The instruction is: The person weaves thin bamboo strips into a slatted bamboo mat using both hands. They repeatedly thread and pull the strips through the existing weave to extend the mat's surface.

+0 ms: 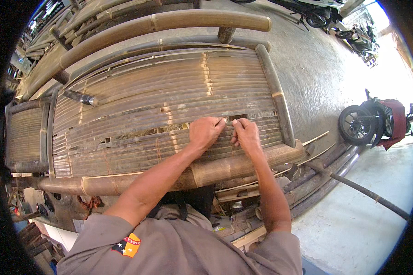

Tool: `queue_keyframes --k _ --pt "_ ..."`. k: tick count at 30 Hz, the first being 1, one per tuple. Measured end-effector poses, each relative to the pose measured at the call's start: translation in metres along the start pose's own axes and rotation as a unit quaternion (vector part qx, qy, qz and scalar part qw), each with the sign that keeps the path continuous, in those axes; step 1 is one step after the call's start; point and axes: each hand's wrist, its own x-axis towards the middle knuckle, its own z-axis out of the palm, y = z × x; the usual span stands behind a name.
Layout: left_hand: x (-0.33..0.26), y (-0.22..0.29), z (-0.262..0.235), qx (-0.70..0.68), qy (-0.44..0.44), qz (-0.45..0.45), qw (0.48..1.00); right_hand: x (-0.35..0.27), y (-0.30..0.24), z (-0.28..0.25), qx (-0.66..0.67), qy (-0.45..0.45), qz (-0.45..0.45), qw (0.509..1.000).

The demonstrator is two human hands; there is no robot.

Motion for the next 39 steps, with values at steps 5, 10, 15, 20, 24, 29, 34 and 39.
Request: queue_keyframes --k 5,10,15,20,24,29,34,39 --pt "-0.008 -0.007 -0.005 -0.098 0.0 0.013 0.995 -0.009 -0.006 0.007 0.008 -0.07 -0.055 0.996" --pt "-0.003 -0.025 -0.004 -0.142 0.002 0.104 0.984 -0.02 -0.005 0.004 -0.123 -0.036 -0.166 0.978" --pt "0.003 -0.031 0.001 -0.117 -0.029 0.086 0.989 -0.021 -0.002 0.023 -0.377 0.049 -0.207 0.901" --pt "0.006 -0.032 -0.006 -0.15 -0.012 0.112 0.982 -0.032 -0.024 0.024 -0.335 0.162 -0.369 0.852" --pt "0.002 -0.025 -0.006 -0.07 -0.046 0.058 0.995 -0.072 -0.057 -0.01 -0.21 0.023 -0.274 0.938" --pt "0.007 -0.011 0.001 0.062 -0.092 0.029 0.993 -0.116 -0.07 -0.041 -0.074 -0.099 0.025 0.992" --pt "0.017 -0.006 -0.001 0.047 -0.138 -0.008 0.989 -0.054 -0.045 -0.033 -0.005 0.109 -0.276 0.955" --pt "0.029 -0.008 -0.011 0.032 -0.24 -0.047 0.969 0.014 -0.035 -0.016 0.531 0.069 -0.049 0.843"
